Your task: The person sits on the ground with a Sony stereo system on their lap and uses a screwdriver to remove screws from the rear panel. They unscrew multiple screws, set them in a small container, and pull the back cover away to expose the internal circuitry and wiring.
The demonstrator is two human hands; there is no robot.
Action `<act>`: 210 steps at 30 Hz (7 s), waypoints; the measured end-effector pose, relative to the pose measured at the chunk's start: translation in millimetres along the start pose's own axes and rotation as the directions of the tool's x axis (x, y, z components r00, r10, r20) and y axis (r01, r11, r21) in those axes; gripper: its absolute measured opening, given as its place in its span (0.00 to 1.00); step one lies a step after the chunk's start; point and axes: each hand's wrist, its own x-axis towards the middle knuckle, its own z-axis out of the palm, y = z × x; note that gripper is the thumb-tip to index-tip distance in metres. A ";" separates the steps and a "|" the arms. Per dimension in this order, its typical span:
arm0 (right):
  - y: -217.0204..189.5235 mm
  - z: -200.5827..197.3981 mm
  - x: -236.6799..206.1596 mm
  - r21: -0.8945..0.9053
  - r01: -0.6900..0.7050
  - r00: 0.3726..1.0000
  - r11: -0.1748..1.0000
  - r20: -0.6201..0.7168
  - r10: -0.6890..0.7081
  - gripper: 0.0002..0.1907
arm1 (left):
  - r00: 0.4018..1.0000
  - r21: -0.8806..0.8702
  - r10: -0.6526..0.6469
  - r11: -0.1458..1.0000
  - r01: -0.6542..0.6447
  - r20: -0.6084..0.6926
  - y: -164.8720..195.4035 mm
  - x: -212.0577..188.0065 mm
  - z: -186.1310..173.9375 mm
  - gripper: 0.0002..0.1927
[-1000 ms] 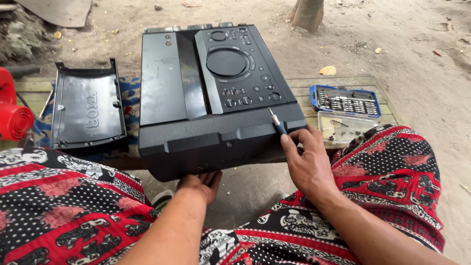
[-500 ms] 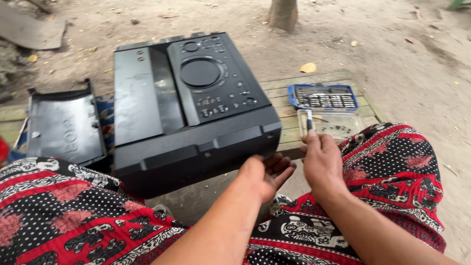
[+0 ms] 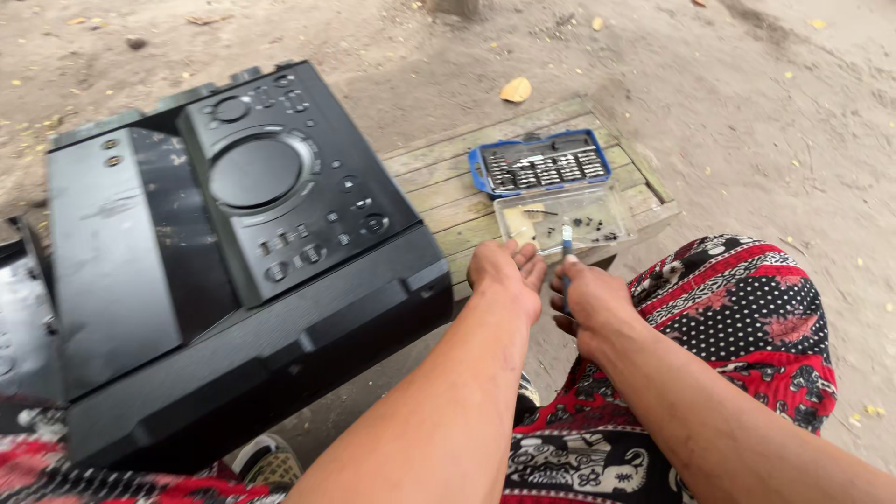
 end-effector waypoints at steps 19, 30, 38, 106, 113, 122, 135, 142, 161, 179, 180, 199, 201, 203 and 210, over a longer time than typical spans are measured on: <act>-14.7 22.7 24.2 0.191 -0.190 0.973 0.963 -0.098 0.211 0.10 | 0.989 0.085 0.034 0.996 -0.021 -0.144 -0.8 19.1 30.2 0.13; -25.7 31.6 23.2 0.209 -0.173 0.966 0.963 -0.153 0.207 0.12 | 0.992 0.257 0.118 0.961 -0.101 -0.049 9.7 1.4 27.5 0.16; -33.0 44.1 29.2 0.215 -0.120 0.975 0.969 -0.158 0.156 0.12 | 0.963 0.312 0.269 0.918 -0.245 -0.035 -0.6 -11.0 0.9 0.22; -22.4 105.2 -61.8 0.135 0.022 0.990 0.991 0.136 -0.041 0.39 | 0.724 -0.185 0.427 0.780 -0.598 -0.542 183.9 -188.5 -223.8 0.33; -5.4 106.2 -56.4 -0.022 -0.201 0.928 0.979 0.317 0.198 0.38 | 0.912 -0.198 0.277 0.918 -0.344 -0.303 173.1 -143.1 -262.1 0.27; 1.8 105.4 -34.3 -0.035 -0.195 0.910 0.980 0.365 0.194 0.27 | 0.927 -0.247 0.255 0.913 -0.324 -0.274 172.5 -107.7 -296.3 0.19; 6.8 100.2 -36.7 0.103 -0.284 0.914 0.953 0.330 0.236 0.16 | 0.912 -0.296 0.234 0.893 -0.339 -0.338 158.1 -118.9 -298.0 0.16; 6.8 95.4 -41.3 0.162 -0.324 0.902 0.932 0.352 0.252 0.14 | 0.906 -0.289 0.213 0.899 -0.329 -0.367 159.7 -125.5 -291.6 0.18; -1.0 68.4 -71.6 0.143 -0.355 0.913 0.924 0.264 0.310 0.26 | 0.924 -0.307 0.169 0.909 -0.281 -0.344 152.6 -168.1 -282.6 0.19; -22.6 42.0 -83.7 0.350 -0.237 0.843 0.906 0.538 0.013 0.20 | 0.980 -0.265 0.176 0.945 -0.193 -0.087 156.1 -252.9 -217.3 0.14; -23.0 42.2 -82.5 0.350 -0.224 0.858 0.910 0.514 0.014 0.21 | 0.979 -0.250 0.185 0.947 -0.200 -0.081 158.9 -250.8 -217.0 0.14; -68.9 36.0 -111.6 0.307 -0.133 0.787 0.942 0.611 -0.088 0.28 | 0.943 -0.146 0.236 0.968 -0.206 0.234 211.4 -254.7 -208.8 0.22; -78.5 37.2 -122.6 0.268 -0.118 0.788 0.956 0.612 -0.074 0.30 | 0.919 -0.122 0.330 0.943 -0.310 0.218 213.8 -249.8 -206.3 0.22; -83.4 41.3 -132.7 0.306 -0.136 0.825 0.942 0.561 -0.063 0.31 | 0.889 -0.108 0.421 0.907 -0.407 0.180 214.9 -246.7 -201.8 0.22; -87.3 67.6 -141.4 0.304 -0.155 0.709 0.940 0.697 -0.109 0.40 | 0.723 -0.196 0.679 0.732 -0.653 0.130 212.7 -240.2 -187.4 0.24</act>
